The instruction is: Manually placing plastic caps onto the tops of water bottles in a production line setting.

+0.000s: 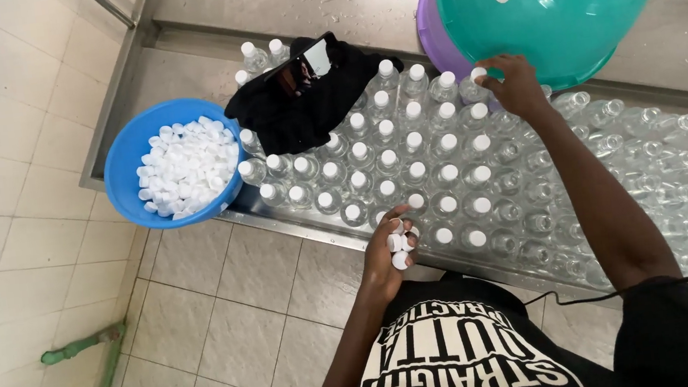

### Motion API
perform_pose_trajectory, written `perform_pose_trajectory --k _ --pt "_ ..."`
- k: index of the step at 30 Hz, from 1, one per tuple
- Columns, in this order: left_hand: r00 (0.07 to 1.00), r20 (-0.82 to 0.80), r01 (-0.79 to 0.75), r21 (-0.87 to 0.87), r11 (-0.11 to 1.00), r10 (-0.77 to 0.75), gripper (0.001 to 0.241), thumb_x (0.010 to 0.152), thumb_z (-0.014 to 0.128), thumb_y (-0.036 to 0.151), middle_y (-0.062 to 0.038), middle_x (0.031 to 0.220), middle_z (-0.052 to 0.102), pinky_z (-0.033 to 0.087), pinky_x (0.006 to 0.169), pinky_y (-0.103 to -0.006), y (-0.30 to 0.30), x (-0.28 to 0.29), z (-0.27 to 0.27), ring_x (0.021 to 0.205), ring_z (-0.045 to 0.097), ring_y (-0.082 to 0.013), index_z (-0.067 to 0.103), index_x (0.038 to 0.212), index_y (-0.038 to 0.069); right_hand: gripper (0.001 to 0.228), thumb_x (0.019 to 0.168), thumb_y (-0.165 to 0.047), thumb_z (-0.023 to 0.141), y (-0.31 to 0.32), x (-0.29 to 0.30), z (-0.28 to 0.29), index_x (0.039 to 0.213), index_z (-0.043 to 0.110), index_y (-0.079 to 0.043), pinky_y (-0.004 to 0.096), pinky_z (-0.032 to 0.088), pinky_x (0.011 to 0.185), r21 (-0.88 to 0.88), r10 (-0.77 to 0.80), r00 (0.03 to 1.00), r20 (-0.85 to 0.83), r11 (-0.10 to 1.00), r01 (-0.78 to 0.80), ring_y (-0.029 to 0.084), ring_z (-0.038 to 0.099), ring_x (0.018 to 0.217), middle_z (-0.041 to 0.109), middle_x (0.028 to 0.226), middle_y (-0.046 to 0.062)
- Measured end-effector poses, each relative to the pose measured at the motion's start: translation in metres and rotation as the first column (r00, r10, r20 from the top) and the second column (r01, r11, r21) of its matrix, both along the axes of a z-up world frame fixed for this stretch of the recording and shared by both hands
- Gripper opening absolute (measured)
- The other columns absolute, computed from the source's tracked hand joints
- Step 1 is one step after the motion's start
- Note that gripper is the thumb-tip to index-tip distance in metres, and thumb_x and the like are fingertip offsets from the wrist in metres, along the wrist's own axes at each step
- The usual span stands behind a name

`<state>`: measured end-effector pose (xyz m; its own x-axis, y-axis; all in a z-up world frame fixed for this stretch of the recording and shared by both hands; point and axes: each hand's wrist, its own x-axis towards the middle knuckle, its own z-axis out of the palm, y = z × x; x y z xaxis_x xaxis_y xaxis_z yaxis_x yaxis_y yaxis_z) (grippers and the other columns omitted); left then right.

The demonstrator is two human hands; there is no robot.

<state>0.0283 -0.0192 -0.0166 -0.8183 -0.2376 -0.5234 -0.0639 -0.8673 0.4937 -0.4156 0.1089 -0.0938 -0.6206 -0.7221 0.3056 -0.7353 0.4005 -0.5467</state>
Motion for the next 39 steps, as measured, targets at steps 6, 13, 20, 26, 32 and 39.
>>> perform_pose_trajectory --k 6,13,20,26,32,39 --pt "0.999 0.001 -0.043 0.014 0.999 0.043 0.040 0.108 0.053 0.020 -0.003 0.098 0.056 0.049 0.040 -0.0231 -0.002 0.005 -0.005 0.078 0.065 -0.0147 0.055 0.146 0.007 0.033 0.113 -0.028 0.082 0.003 0.015 0.035 0.141 0.076 -0.011 0.061 0.054 0.104 0.079 -0.042 0.977 0.207 0.997 0.026 0.045 0.071 0.119 0.077 0.121 0.020" --pt "0.999 0.031 -0.031 0.039 0.999 0.030 0.038 0.109 0.054 0.019 -0.004 0.098 0.056 0.048 0.040 -0.0248 0.000 0.002 -0.010 0.076 0.065 -0.0164 0.056 0.145 0.007 0.038 0.117 -0.041 0.076 -0.007 0.007 0.050 0.137 0.073 -0.009 0.067 0.055 0.099 0.230 -0.101 0.920 0.378 0.973 0.012 0.052 0.067 0.123 0.074 0.122 0.027" --pt "0.999 0.040 -0.017 0.038 0.999 0.015 0.039 0.108 0.057 0.022 -0.004 0.098 0.056 0.048 0.039 -0.0234 0.001 0.004 -0.008 0.075 0.066 -0.0154 0.056 0.144 0.008 0.047 0.115 -0.054 0.071 -0.018 -0.029 0.022 0.145 0.076 -0.017 0.064 0.052 0.095 0.293 -0.090 0.830 0.550 0.952 -0.091 0.053 0.067 0.119 0.072 0.121 0.034" --pt "0.999 0.037 -0.001 0.021 1.000 0.001 0.040 0.108 0.057 0.023 -0.006 0.098 0.058 0.047 0.038 -0.0224 0.002 0.002 -0.013 0.074 0.066 -0.0160 0.056 0.145 0.007 0.035 0.113 -0.041 0.081 -0.010 -0.037 0.011 0.138 0.080 -0.016 0.054 0.052 0.093 0.167 -0.044 0.800 0.598 0.983 -0.071 0.043 0.072 0.105 0.075 0.114 0.030" --pt "0.996 -0.077 0.060 0.074 0.995 -0.054 0.052 0.107 0.052 0.021 -0.009 0.102 0.062 0.052 0.037 -0.0245 0.001 0.001 -0.004 0.078 0.071 -0.0183 0.052 0.157 0.005 0.036 0.105 -0.050 0.088 -0.017 -0.041 0.005 0.128 0.082 -0.024 0.045 0.050 0.094 0.198 -0.133 0.775 0.617 0.980 0.011 0.036 0.074 0.099 0.077 0.092 0.019" --pt "0.987 -0.147 0.078 0.129 0.989 -0.058 0.059 0.104 0.054 0.019 -0.008 0.102 0.062 0.052 0.036 -0.0242 0.002 0.010 -0.003 0.076 0.071 -0.0177 0.049 0.161 0.005 0.034 0.101 -0.049 0.089 -0.015 -0.042 0.019 0.124 0.083 -0.025 0.039 0.047 0.096 0.167 -0.110 0.767 0.633 0.986 0.003 0.032 0.075 0.099 0.078 0.086 0.014"
